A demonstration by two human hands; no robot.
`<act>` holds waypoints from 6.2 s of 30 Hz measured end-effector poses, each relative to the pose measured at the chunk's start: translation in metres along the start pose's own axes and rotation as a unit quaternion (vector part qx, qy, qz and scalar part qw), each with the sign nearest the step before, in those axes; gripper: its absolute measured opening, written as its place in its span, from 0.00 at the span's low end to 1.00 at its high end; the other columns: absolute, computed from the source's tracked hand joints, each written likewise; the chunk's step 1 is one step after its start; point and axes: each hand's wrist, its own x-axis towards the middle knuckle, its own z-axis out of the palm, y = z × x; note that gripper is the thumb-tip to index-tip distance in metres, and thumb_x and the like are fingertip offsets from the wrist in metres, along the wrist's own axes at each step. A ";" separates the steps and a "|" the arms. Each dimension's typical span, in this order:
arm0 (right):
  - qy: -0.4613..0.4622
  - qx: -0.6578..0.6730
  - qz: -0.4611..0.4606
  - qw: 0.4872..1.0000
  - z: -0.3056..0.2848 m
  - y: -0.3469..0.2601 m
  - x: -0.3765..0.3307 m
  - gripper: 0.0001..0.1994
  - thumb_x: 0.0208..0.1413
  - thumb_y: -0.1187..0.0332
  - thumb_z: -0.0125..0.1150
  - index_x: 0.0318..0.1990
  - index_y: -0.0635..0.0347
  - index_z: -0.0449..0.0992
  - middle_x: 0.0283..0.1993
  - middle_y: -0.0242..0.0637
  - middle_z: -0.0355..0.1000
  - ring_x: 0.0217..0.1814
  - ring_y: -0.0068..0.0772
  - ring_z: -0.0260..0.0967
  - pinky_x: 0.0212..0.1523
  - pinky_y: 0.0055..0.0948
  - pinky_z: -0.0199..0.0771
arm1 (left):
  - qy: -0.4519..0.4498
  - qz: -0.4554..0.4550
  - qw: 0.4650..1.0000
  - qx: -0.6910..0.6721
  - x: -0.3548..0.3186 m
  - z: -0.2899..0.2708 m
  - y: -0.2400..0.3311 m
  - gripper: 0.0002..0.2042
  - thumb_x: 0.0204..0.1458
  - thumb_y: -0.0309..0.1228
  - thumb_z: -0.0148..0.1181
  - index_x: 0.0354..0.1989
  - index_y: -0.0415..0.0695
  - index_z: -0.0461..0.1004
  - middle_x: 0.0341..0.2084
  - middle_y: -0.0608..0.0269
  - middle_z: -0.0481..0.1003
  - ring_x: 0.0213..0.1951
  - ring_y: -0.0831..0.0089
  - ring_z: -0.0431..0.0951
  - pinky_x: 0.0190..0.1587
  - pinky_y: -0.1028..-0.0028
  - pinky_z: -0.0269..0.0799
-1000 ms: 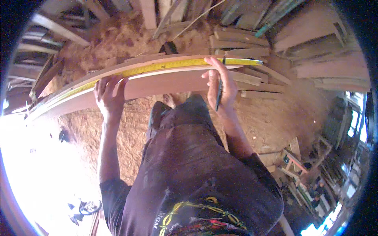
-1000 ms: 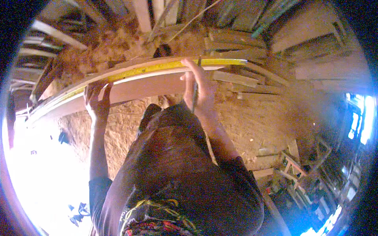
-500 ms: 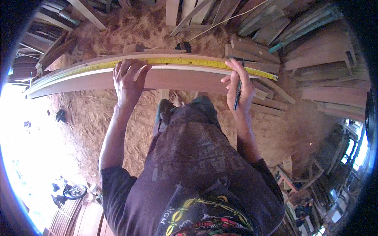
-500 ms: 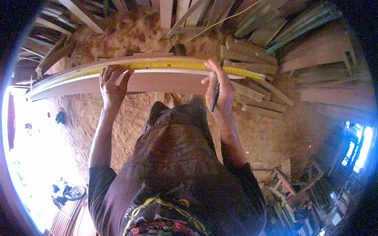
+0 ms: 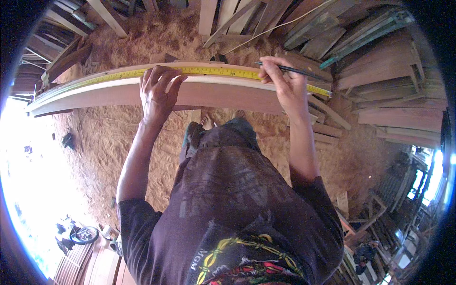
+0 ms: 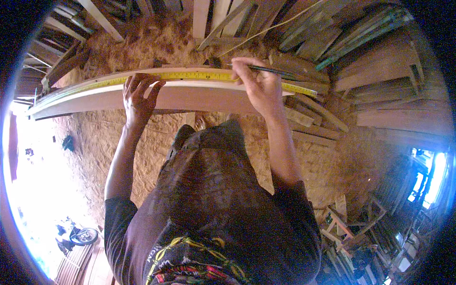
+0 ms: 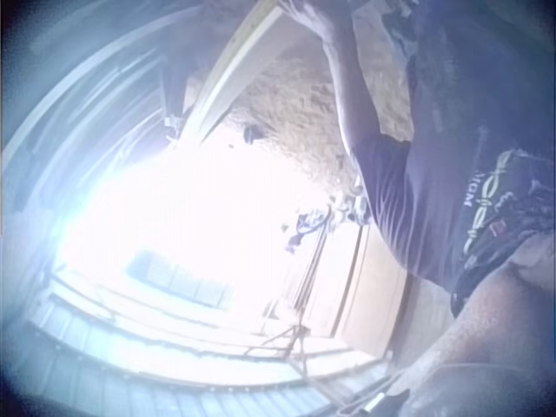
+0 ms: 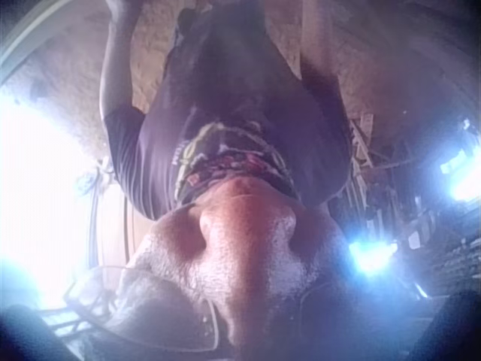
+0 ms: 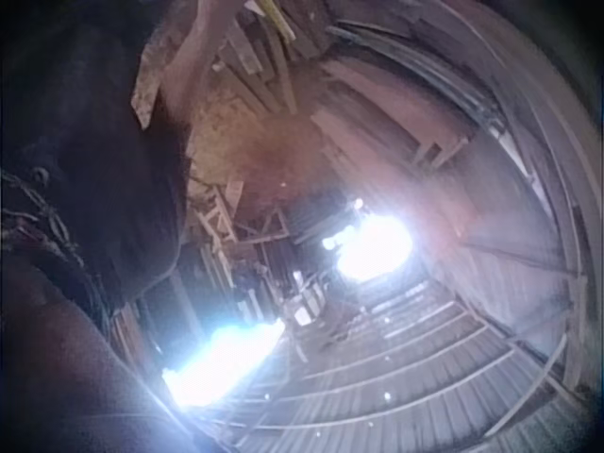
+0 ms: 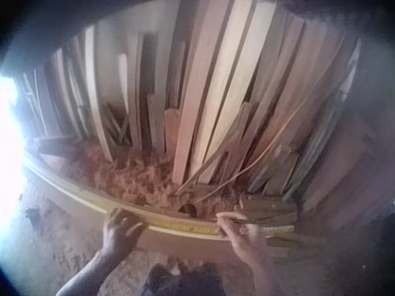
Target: The person picks up a long wooden plank, places it on a workbench, and uses a tape measure and pencil to mark measurements along its length. The person repeatedly measures and marks the plank multiple times.
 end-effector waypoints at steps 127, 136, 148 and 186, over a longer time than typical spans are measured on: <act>-0.039 -0.120 -0.051 0.991 0.021 0.022 0.027 0.10 0.66 0.66 0.68 0.37 0.64 0.84 0.23 0.28 0.75 0.26 0.16 0.72 0.28 0.23 0.72 | 0.008 0.040 0.999 0.001 0.004 0.000 -0.003 0.09 0.50 0.33 0.75 0.38 0.48 0.84 0.37 0.62 0.80 0.43 0.58 0.79 0.49 0.58 0.73; -0.040 -0.209 -0.138 0.967 0.021 0.025 0.029 0.10 0.65 0.65 0.68 0.38 0.63 0.85 0.23 0.29 0.76 0.26 0.18 0.72 0.28 0.26 0.71 | -0.003 0.030 1.000 -0.004 0.005 -0.002 -0.001 0.09 0.50 0.32 0.75 0.38 0.48 0.84 0.37 0.63 0.79 0.42 0.58 0.79 0.47 0.59 0.71; -0.050 -0.217 -0.131 0.966 0.021 0.022 0.028 0.10 0.65 0.65 0.69 0.38 0.64 0.85 0.24 0.33 0.77 0.27 0.21 0.74 0.31 0.28 0.73 | -0.004 0.027 1.000 -0.010 0.004 -0.002 -0.002 0.09 0.50 0.32 0.75 0.39 0.49 0.84 0.36 0.63 0.79 0.42 0.58 0.78 0.48 0.59 0.71; -0.045 -0.212 -0.158 0.963 0.019 0.030 0.030 0.09 0.65 0.64 0.70 0.39 0.61 0.86 0.24 0.31 0.78 0.27 0.20 0.75 0.28 0.27 0.74 | -0.006 0.021 1.000 -0.003 0.005 -0.002 -0.002 0.10 0.50 0.33 0.76 0.38 0.46 0.85 0.36 0.63 0.79 0.41 0.60 0.79 0.49 0.60 0.72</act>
